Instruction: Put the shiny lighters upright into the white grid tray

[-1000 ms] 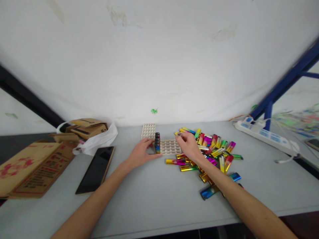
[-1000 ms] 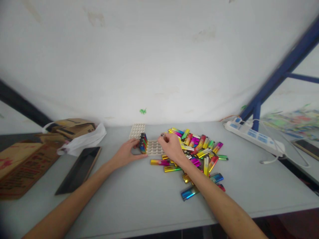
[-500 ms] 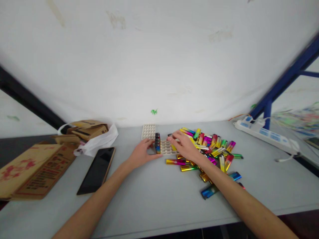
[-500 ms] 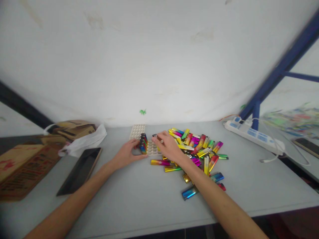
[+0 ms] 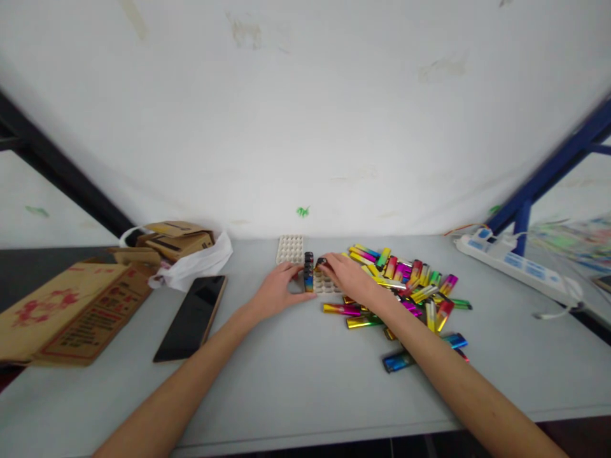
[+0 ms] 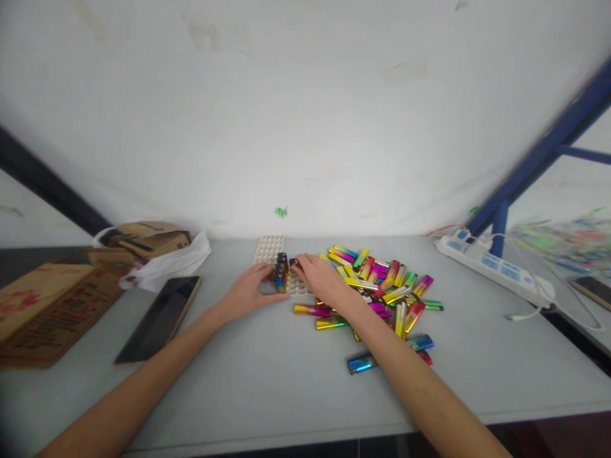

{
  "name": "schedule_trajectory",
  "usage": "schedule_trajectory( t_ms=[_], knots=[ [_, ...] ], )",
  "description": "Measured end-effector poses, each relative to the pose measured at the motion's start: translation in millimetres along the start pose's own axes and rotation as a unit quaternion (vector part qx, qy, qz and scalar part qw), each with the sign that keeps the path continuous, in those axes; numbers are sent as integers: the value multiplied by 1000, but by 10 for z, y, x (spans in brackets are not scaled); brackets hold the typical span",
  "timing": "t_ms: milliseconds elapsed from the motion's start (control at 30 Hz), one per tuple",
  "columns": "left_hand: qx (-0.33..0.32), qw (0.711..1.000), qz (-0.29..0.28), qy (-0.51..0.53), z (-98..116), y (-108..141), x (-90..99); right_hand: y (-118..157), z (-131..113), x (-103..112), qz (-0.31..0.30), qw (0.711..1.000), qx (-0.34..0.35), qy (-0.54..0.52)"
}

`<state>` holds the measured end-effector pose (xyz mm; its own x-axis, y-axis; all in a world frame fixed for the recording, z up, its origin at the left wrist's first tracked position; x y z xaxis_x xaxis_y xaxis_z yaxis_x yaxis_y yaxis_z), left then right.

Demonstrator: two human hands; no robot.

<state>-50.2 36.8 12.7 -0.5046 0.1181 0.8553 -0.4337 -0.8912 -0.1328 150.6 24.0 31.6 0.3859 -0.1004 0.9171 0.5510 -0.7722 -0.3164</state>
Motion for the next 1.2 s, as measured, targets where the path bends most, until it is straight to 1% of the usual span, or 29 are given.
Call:
schedule_trajectory(
  t_ms=[133,233,300,367,433,500,567,633,667,733,800,867,967,1100,1200],
  knots=[
    [-5,1000,2,1,5,1,6,-64,18,-61,-29,999,-13,34],
    [-5,1000,4,2,16,2,15,-86,35,-30,-36,999,-10,31],
    [-2,1000,5,2,20,3,16,-56,43,89,-17,1000,6,17],
    [-2,1000,5,0,20,4,11,29,49,299,20,1000,11,3],
    [-2,1000,4,-4,16,5,1,182,41,565,48,999,5,-6],
    [-2,1000,2,-7,10,5,-8,408,2,821,43,999,9,-14],
    [-2,1000,1,-10,6,3,-15,707,-47,1011,14,1000,5,-22],
    [-1,1000,2,-15,4,-2,-19,1064,-89,1082,-39,998,-10,-45],
    [0,1000,2,-18,3,-6,-22,1252,-103,1084,-49,997,-18,-54],
    [1,1000,3,-25,3,-13,-27,1619,-115,1014,-72,994,-44,-69],
    [-1,1000,3,-29,4,-21,-31,1927,-119,896,-70,992,-65,-78],
    [-1,1000,5,-30,3,-27,-33,2129,-138,778,-50,994,-66,-73],
    [0,999,6,-32,-1,-32,-36,2220,-192,651,-11,998,-50,-34],
    [2,999,11,-30,0,-28,-36,2119,-267,565,6,999,-39,2],
    [1,999,14,-29,7,-22,-37,2040,-285,557,32,998,-53,-28]
  ],
)
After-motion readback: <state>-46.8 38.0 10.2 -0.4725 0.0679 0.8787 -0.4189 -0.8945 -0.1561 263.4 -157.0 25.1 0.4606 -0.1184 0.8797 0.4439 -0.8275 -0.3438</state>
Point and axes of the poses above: each hand's wrist, its own y-axis away from the middle knuckle, its own x-axis out of the back of the hand, z = x × y, the point moved 3 cm from there along -y, towards the middle knuckle, and after that the axes turned 9 degrees about x, right-handed, at the moved point
